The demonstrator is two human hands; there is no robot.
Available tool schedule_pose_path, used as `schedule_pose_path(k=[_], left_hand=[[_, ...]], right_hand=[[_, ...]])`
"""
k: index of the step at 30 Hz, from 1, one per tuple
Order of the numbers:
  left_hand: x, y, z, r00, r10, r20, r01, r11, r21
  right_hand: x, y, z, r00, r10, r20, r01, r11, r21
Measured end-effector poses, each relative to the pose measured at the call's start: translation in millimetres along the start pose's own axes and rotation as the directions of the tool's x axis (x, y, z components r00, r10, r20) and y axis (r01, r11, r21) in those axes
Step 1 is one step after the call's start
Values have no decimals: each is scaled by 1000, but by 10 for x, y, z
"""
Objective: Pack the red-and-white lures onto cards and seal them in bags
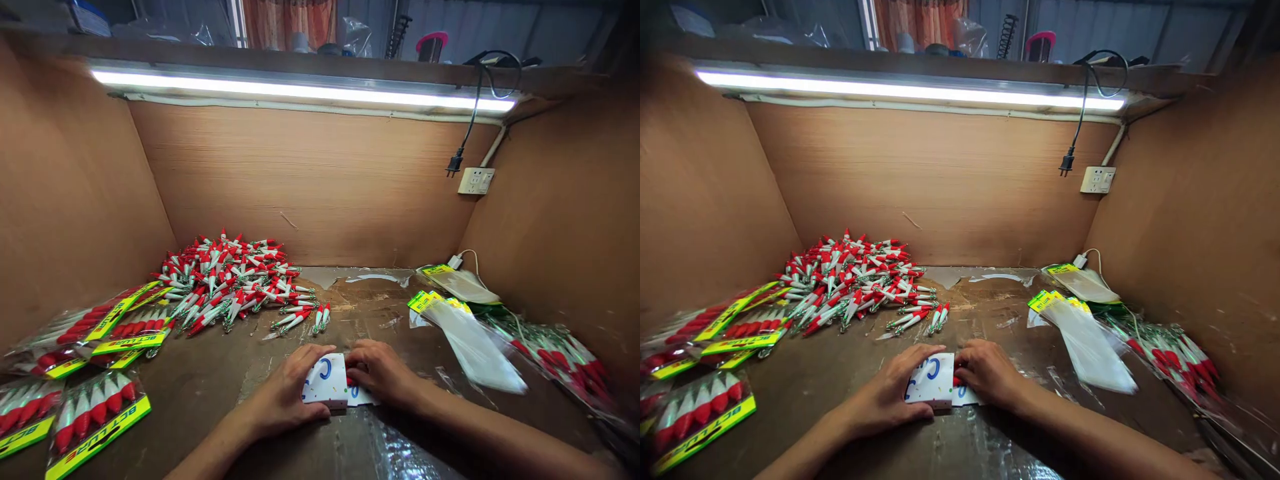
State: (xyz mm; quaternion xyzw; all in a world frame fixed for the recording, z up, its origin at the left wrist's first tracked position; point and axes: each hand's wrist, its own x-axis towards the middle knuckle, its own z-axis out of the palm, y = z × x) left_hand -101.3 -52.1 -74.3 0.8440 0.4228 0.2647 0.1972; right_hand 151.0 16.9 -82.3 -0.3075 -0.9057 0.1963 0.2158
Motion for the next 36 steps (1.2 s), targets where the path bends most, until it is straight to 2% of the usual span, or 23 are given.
schedule_pose_path(k=[4,6,8,9,12,14,17,19,22,24,26,28,29,31,33,36], left_hand=[[-27,-33,30,1000,-5,-12,5,1000,-13],[-35,-34,25,1000,-14,-6,14,1000,-20],[-33,-26,10,999,-33,-2,33,999,-28],[-29,-22,1,999,-43,-3,43,999,-29],[-19,-23,-16,998,-63,0,63,998,-26],[-22,-38,-16,998,-68,5,68,997,-22],[-43,-61,-13,997,-76,10,76,997,-22],[-58,-62,-15,996,-82,20,83,996,-26],[-70,-39,-22,996,-77,36,78,996,-34],[-68,-20,-27,997,-72,33,73,996,-41],[-63,-7,-32,997,-71,27,72,996,-50],[-60,-5,-34,997,-66,29,68,996,-53],[-59,-7,-34,997,-63,32,65,996,-54],[-61,-15,-29,998,-62,31,63,997,-52],[-63,-24,-22,998,-61,26,62,997,-46],[-60,-24,-18,998,-58,27,59,998,-33]], right_hand=[[11,13,-1,987,-154,51,150,987,61],[63,86,-80,964,-231,131,215,969,124],[194,186,-183,942,-271,200,237,955,176],[293,238,-230,945,-261,197,231,959,165],[688,377,-292,984,-178,26,179,980,-89],[968,438,-261,982,-188,-35,174,953,-249],[1285,486,-173,967,-253,40,253,918,-307],[1385,505,-142,951,-291,101,309,896,-320],[1376,536,-180,939,-317,132,344,880,-328],[1297,562,-252,942,-317,111,336,882,-330],[1191,594,-342,958,-287,28,285,930,-233],[1073,631,-439,985,-168,-44,170,984,58],[1011,650,-489,997,-70,-35,77,964,254],[876,682,-589,994,93,63,-112,840,530],[730,695,-678,970,176,166,-242,735,633],[508,669,-756,939,223,262,-344,651,677]])
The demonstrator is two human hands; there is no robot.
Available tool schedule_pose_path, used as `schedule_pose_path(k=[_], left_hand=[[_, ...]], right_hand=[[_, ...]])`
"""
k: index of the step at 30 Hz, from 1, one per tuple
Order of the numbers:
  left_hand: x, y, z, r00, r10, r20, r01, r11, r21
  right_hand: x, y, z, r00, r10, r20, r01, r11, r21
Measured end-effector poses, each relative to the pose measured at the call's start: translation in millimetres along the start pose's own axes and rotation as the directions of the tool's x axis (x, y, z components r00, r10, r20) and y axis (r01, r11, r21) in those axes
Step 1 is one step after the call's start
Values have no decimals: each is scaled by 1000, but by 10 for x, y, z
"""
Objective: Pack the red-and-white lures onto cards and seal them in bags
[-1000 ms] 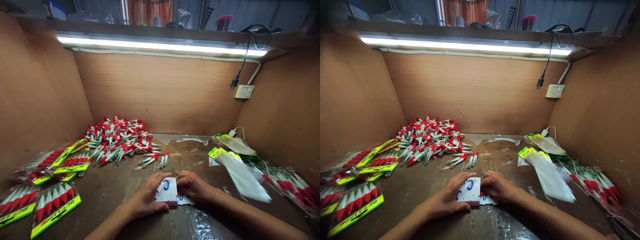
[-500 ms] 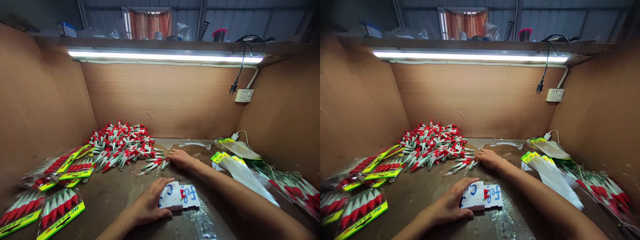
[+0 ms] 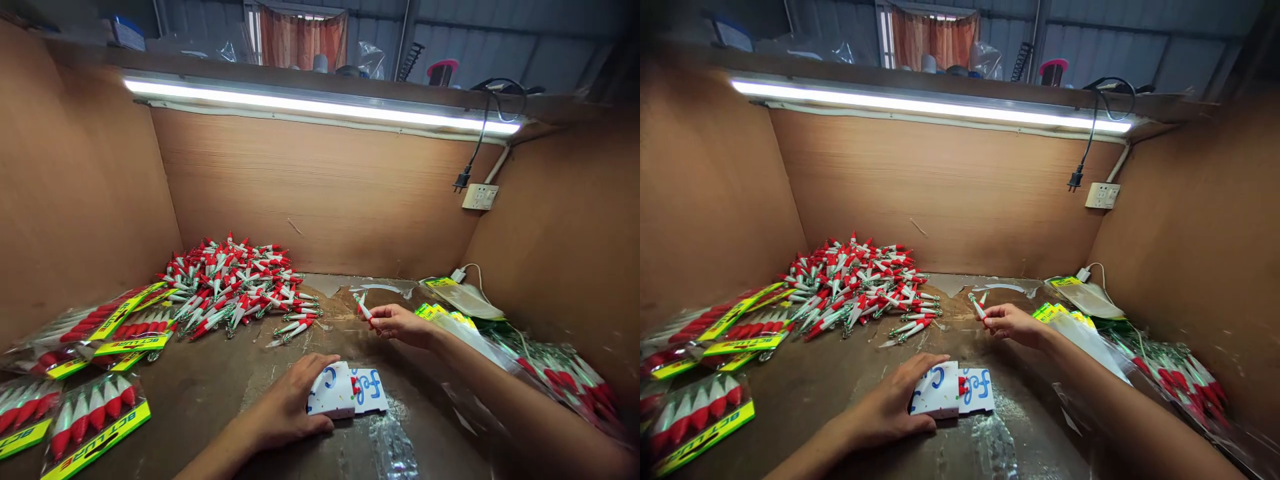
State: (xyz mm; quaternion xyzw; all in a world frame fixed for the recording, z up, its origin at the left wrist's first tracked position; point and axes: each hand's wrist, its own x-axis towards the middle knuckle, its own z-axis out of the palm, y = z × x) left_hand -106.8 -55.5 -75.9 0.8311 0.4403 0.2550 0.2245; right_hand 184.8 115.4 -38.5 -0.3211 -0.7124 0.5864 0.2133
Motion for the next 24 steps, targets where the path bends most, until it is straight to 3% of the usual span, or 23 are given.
schedule_pose_path(k=[3,9,14,19,24], left_hand=[[6,22,-8,1000,-11,-1,11,1000,1],[20,54,-8,1000,-14,-17,14,1000,-21],[62,89,12,997,31,-76,-31,1000,-5],[98,124,-1,968,89,-236,-60,990,127],[97,150,-4,961,101,-259,-62,986,156]], right_hand=[[-192,34,46,999,12,-31,-13,1000,-20],[-505,109,191,994,-37,-103,0,944,-330],[-676,35,286,986,-150,-73,70,767,-638],[-737,-106,291,937,-337,-94,155,641,-752],[-751,-161,460,903,-424,-65,139,434,-890]])
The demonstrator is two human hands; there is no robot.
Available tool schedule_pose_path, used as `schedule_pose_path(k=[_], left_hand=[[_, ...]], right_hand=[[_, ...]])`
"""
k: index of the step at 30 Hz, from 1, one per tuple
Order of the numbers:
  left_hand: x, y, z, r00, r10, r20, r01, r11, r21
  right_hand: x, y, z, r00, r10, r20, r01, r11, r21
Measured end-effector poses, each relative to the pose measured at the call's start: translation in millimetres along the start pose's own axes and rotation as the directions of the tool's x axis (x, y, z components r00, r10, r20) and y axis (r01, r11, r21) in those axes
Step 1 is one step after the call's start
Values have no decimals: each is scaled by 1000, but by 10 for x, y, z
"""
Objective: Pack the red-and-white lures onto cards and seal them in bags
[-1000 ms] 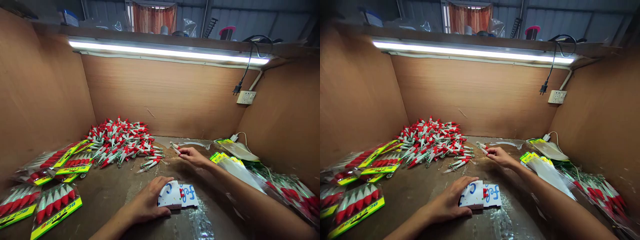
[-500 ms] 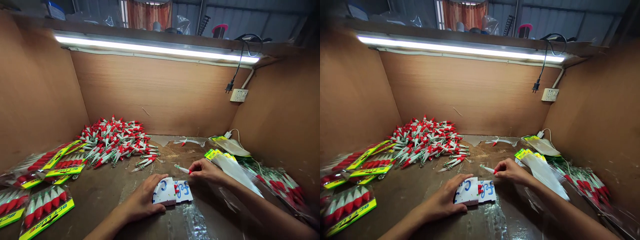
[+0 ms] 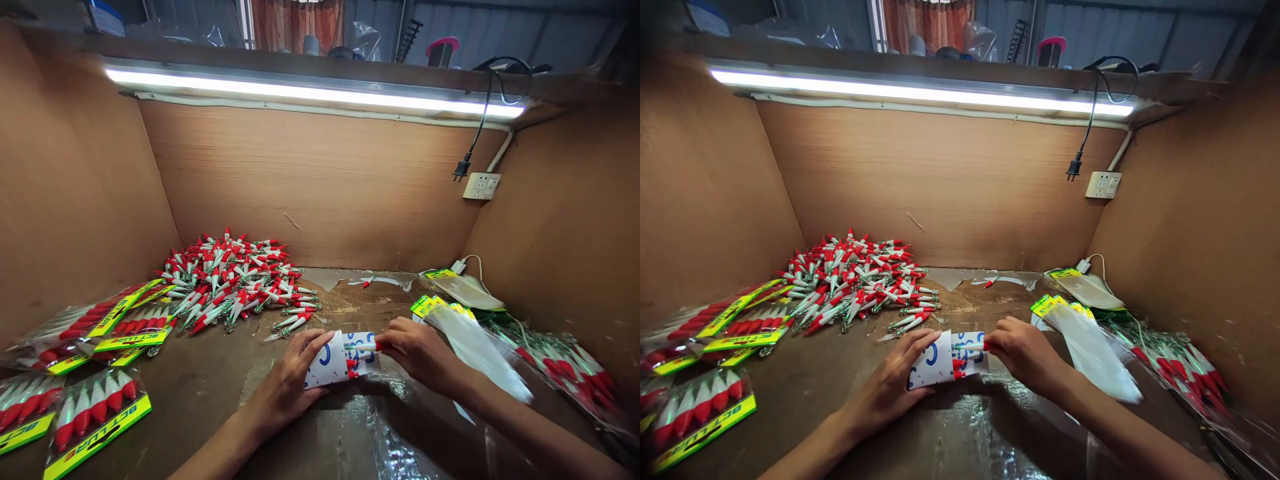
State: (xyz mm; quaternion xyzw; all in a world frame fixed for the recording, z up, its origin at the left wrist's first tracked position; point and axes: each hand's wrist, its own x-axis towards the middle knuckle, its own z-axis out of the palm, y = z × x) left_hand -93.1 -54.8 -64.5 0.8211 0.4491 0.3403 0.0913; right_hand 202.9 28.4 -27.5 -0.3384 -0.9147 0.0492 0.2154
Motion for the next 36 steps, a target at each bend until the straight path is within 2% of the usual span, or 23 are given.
schedule_pose_path(k=[4,6,9,11,12,13,14,16,19,23,26,29,31,32,33,35,36], left_hand=[[-15,33,38,1000,8,28,-7,1000,-13],[-25,43,56,999,4,40,-3,1000,-16],[-33,48,55,998,-22,63,25,999,-37],[-28,47,35,996,-45,78,51,996,-67],[-23,44,23,995,-52,86,59,995,-81],[-18,41,11,994,-56,91,64,994,-92],[-12,36,0,994,-54,97,64,993,-100],[-5,23,-14,993,-52,109,64,992,-106],[-3,1,-21,991,-61,119,73,992,-102],[-10,-17,-22,989,-60,139,73,993,-98],[-12,-28,-16,989,-62,136,76,992,-104],[-11,-37,-14,991,-71,112,84,989,-118],[-8,-33,-21,991,-74,110,88,988,-131],[-7,-29,-27,991,-73,115,88,987,-135],[-6,-25,-33,990,-72,120,89,986,-139],[-6,-18,-42,990,-71,124,89,986,-144],[-7,-17,-43,990,-72,123,90,985,-145]], right_hand=[[69,-274,172,998,-67,11,68,988,-141],[143,-350,225,987,-150,50,156,977,-143],[333,-215,173,922,-328,205,327,944,36],[539,54,82,889,-353,291,315,934,171],[664,222,42,918,-285,277,248,955,160],[797,397,15,967,-147,209,138,989,57],[930,567,7,991,-2,137,15,996,-89],[1167,855,54,993,97,69,-82,979,-188],[1390,1104,226,990,119,70,-99,966,-241],[1522,1194,392,992,96,80,-74,968,-240],[1561,1190,345,996,81,22,-75,980,-184],[1496,1121,209,992,85,-92,-93,991,-93],[1354,1028,133,981,103,-164,-94,993,67],[1252,968,109,974,131,-183,-86,968,234],[1133,904,96,968,174,-179,-79,895,439],[865,772,101,958,273,-94,-91,595,799],[730,710,113,952,306,-26,-118,442,889]])
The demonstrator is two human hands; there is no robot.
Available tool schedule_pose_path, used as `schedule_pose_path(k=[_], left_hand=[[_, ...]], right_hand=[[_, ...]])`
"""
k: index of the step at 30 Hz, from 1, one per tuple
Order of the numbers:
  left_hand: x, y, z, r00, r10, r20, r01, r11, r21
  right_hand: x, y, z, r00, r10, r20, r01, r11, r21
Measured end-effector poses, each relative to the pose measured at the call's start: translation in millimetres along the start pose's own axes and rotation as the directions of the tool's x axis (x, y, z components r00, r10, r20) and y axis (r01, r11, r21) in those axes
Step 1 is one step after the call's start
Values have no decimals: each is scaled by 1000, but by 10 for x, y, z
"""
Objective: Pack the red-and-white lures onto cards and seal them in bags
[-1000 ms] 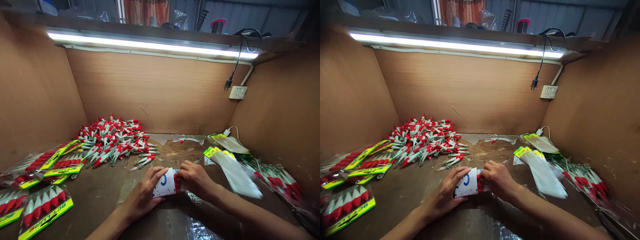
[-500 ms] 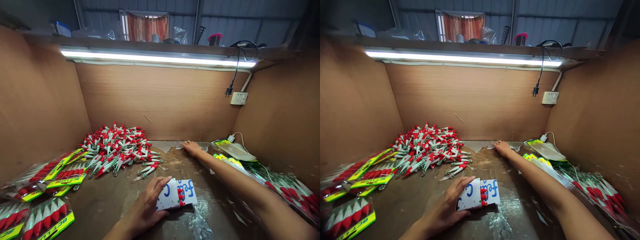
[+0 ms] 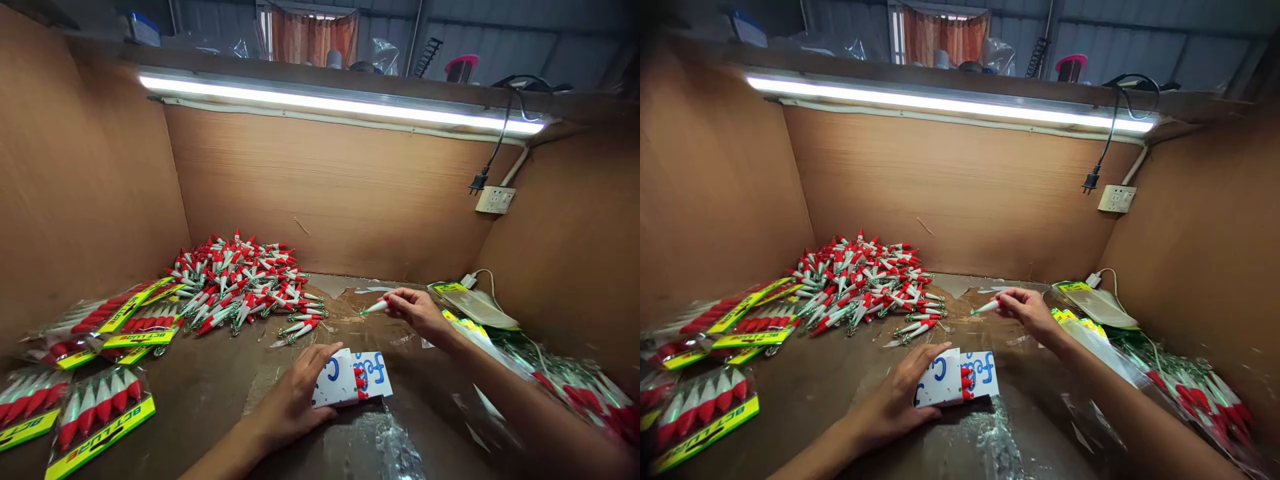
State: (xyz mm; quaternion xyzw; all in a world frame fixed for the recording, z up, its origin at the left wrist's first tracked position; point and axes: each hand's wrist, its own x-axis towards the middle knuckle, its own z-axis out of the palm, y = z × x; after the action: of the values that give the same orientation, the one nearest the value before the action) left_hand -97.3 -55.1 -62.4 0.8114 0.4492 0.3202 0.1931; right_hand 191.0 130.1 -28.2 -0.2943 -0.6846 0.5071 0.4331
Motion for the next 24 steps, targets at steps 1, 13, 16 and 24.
schedule_pose_path(k=[1,13,16,24], left_hand=[[-2,-1,2,1000,-2,-4,2,1000,-1],[-16,-11,66,1000,5,-20,-5,1000,3],[-19,-2,70,1000,9,-17,-9,1000,6],[-91,-128,84,999,19,28,-19,1000,-4]], right_hand=[[-139,6,19,998,67,15,-68,994,83],[-694,135,377,976,6,216,102,868,-485],[-687,162,604,943,-168,287,324,659,-679],[-363,1,660,763,-94,639,528,661,-533]])
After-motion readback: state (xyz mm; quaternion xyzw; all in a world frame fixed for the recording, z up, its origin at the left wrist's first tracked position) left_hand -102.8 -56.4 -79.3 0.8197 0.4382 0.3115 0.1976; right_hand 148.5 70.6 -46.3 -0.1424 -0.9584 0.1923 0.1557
